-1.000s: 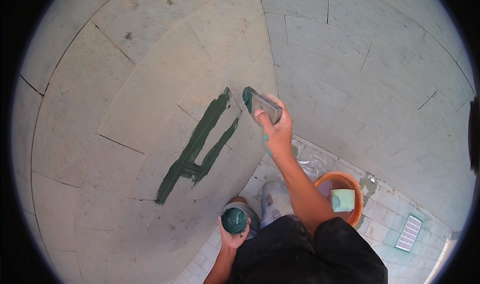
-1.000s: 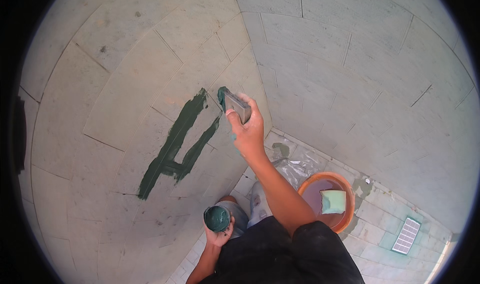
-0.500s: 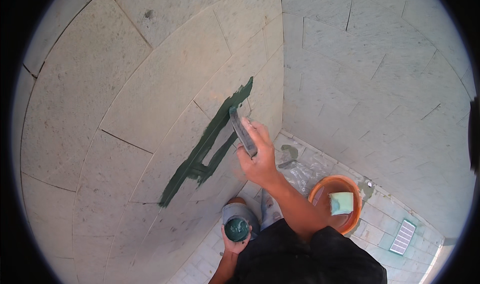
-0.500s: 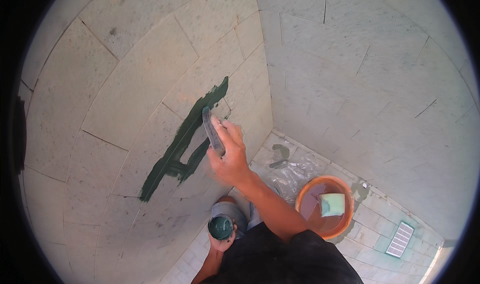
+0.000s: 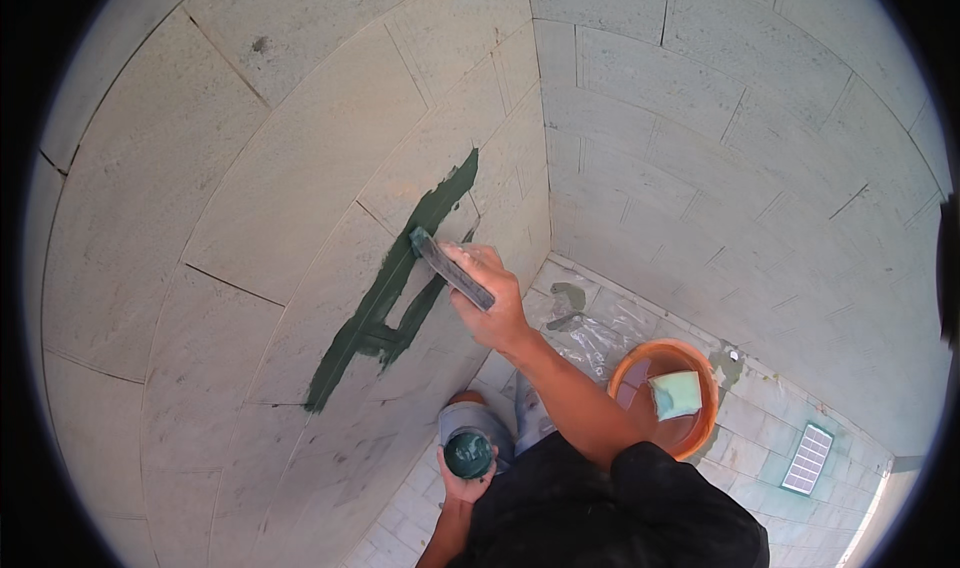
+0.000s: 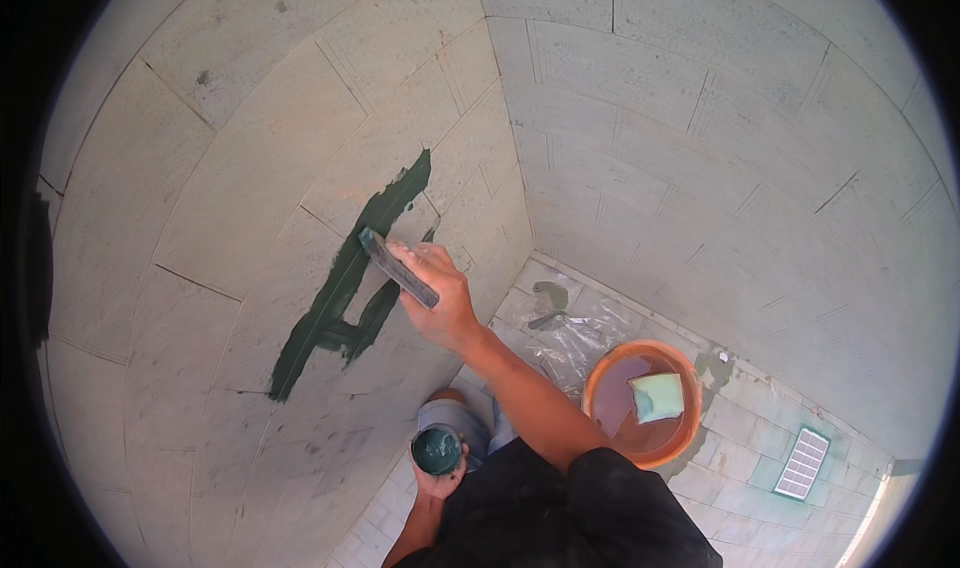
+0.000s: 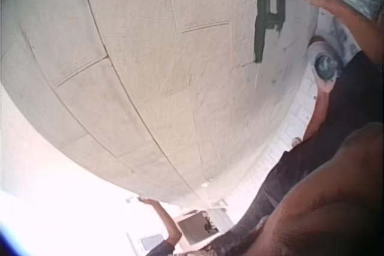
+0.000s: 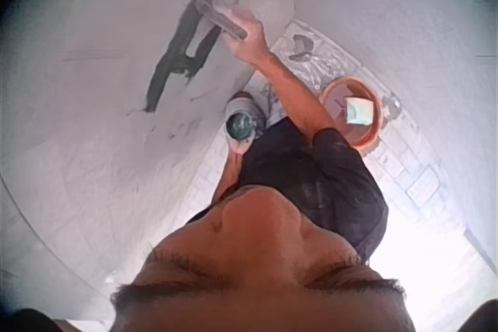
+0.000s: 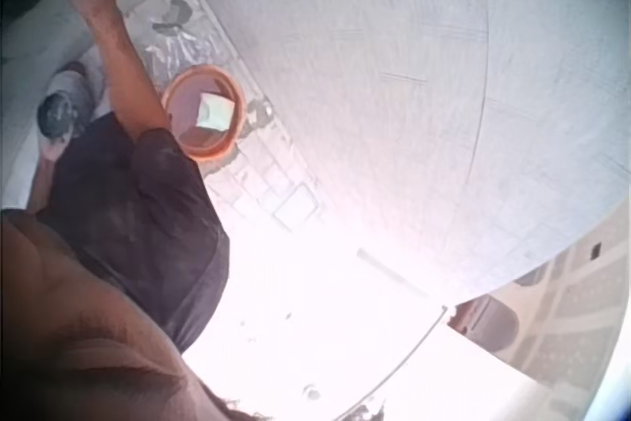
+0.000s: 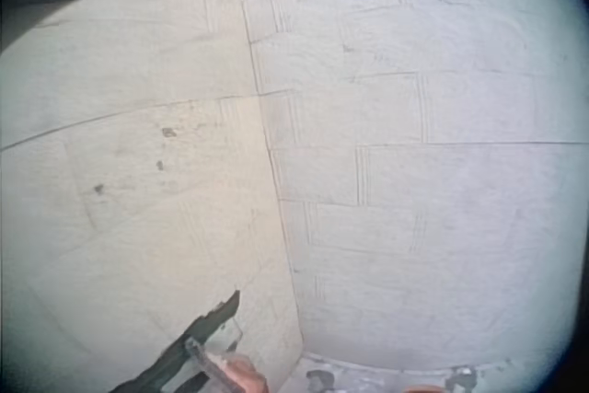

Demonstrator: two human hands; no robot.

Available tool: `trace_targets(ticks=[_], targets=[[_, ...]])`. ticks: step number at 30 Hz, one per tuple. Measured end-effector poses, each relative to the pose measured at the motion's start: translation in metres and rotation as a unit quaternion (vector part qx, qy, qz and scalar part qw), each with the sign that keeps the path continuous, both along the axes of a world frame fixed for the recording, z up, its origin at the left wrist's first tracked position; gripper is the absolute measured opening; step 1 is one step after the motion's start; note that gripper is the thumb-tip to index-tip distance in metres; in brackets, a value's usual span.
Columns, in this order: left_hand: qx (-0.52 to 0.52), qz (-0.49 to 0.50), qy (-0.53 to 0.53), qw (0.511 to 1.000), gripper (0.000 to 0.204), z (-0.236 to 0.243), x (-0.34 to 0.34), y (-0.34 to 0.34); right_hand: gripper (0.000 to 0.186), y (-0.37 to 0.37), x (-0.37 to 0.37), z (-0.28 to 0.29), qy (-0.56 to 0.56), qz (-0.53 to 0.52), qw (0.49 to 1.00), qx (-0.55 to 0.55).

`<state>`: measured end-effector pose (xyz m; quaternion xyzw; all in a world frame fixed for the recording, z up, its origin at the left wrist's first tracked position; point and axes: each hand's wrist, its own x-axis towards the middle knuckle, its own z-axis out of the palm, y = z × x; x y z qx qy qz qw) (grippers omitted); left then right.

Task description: The person applies green patching compound to a stone wall using a small spreader and then wipes the area with a damp sponge from a bucket.

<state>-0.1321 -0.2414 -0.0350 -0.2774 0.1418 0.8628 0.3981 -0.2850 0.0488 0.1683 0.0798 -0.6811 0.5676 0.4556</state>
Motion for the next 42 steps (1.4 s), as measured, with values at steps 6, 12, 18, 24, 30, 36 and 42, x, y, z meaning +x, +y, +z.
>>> trace_targets(ticks=[6, 12, 18, 24, 30, 36, 42], targets=[[0.011, 0.013, -0.002, 1.000, 0.082, 0.000, -0.002, -0.005, 0.051, 0.044, -0.006, 0.015, -0.033, -0.009, 0.948, -0.315], [0.015, 0.011, -0.028, 0.999, 0.082, -0.001, 0.000, -0.002, 0.057, 0.084, -0.060, 0.021, -0.013, -0.109, 0.943, -0.313], [0.020, 0.006, 0.007, 1.000, 0.074, -0.004, -0.002, -0.002, 0.061, 0.038, -0.041, 0.016, -0.024, -0.266, 0.959, 0.092], [-0.015, 0.001, -0.009, 1.000, 0.080, -0.003, -0.001, -0.004, 0.054, 0.073, -0.021, 0.019, -0.043, -0.062, 0.968, -0.239], [-0.018, -0.004, 0.000, 1.000, 0.080, -0.004, -0.003, 0.000, 0.049, 0.111, -0.067, 0.016, -0.010, -0.227, 0.973, -0.038], [-0.051, -0.015, 0.006, 0.999, 0.079, -0.001, -0.002, 0.003, 0.046, 0.064, -0.036, 0.006, 0.049, -0.127, 0.990, 0.043], [-0.010, 0.000, 0.006, 1.000, 0.075, -0.005, -0.002, -0.001, 0.046, 0.058, -0.012, 0.016, -0.063, -0.006, 0.984, -0.164]])
